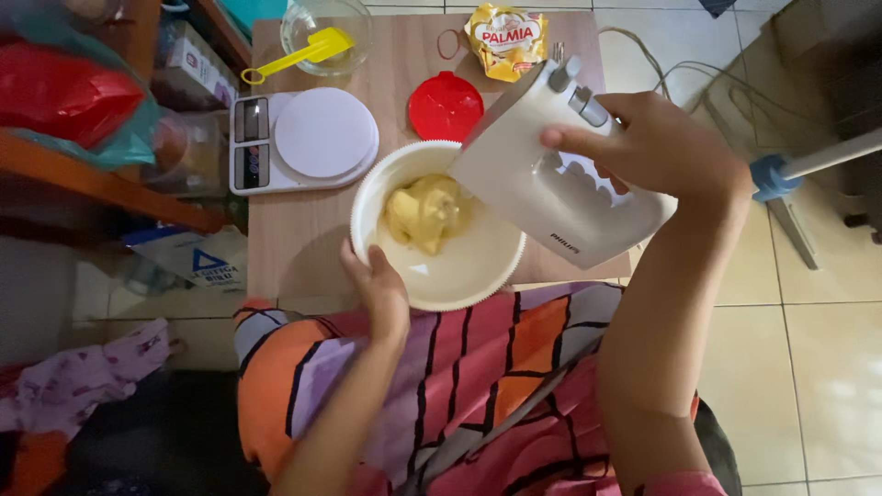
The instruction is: The person uses a hand mixer to blend a yellow batter in a white bowl. They hold the bowl steady with one hand while operating the mixer with the other, occasionally rotating the bowl to ensure even mixing.
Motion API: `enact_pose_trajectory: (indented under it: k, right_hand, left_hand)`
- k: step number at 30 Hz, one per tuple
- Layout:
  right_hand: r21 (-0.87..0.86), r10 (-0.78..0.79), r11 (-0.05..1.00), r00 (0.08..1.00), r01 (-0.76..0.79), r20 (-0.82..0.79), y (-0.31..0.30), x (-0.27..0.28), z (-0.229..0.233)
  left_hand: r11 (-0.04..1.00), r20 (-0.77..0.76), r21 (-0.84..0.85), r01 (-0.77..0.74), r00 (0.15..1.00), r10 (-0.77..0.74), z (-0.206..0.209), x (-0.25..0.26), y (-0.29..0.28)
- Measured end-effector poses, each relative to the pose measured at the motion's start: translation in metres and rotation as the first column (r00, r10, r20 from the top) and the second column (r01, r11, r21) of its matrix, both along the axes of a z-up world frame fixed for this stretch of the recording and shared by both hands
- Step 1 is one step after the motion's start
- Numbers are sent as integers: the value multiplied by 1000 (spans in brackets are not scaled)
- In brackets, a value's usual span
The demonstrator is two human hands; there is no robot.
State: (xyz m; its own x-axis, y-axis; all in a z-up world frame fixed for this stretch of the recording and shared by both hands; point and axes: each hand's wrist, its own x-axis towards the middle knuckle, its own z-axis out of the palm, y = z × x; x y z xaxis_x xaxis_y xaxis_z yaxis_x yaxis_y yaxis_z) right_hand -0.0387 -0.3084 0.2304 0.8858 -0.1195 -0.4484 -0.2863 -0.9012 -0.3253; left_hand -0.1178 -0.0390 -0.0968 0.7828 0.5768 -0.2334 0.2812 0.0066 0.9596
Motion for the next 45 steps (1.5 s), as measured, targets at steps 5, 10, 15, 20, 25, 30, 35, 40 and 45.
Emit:
enact_pose_trajectory:
  k: [5, 10, 15, 20, 25, 30, 35, 40, 45]
  right_hand:
    - [-16, 9, 1000, 999, -10, -39, -3, -3, 0]
    - [-18, 21, 1000, 1000, -21, -1, -19, 3, -11]
    - [-83, -58, 995, 998, 57, -11, -16, -2, -6]
    - [-51, -71, 996, 997, 70, -5, -16, 4, -11]
    - [-45, -35, 998, 999, 37, 34, -11, 4, -13]
    - [-149, 82, 986, 996, -74, 46, -1, -1, -13]
    - [-163, 14, 987, 1000, -14, -5, 21, -7, 1]
    - [-149, -16, 989, 999, 20, 28, 20, -7, -4]
    - [-148, -3, 989, 1000, 7, 30, 17, -5, -8]
  left_hand:
    - [956, -24, 281, 79, 997, -76, 50, 30, 16]
    - [870, -43, 432, 236, 970, -241, 28, 69, 40]
    - [801, -129, 271, 534, 845, -520, 56, 102, 51]
    - [774, -6, 249, 581, 801, -599, 50, 121, 49]
    - [756, 48, 228, 613, 769, -638, 59, 129, 44]
    - [809, -48, 226, 543, 836, -547, 82, 117, 36]
    - [826, 22, 295, 480, 861, -508, 64, 120, 37]
    - [834, -15, 224, 504, 857, -514, 68, 120, 36]
    - [769, -34, 305, 562, 813, -581, 31, 133, 42]
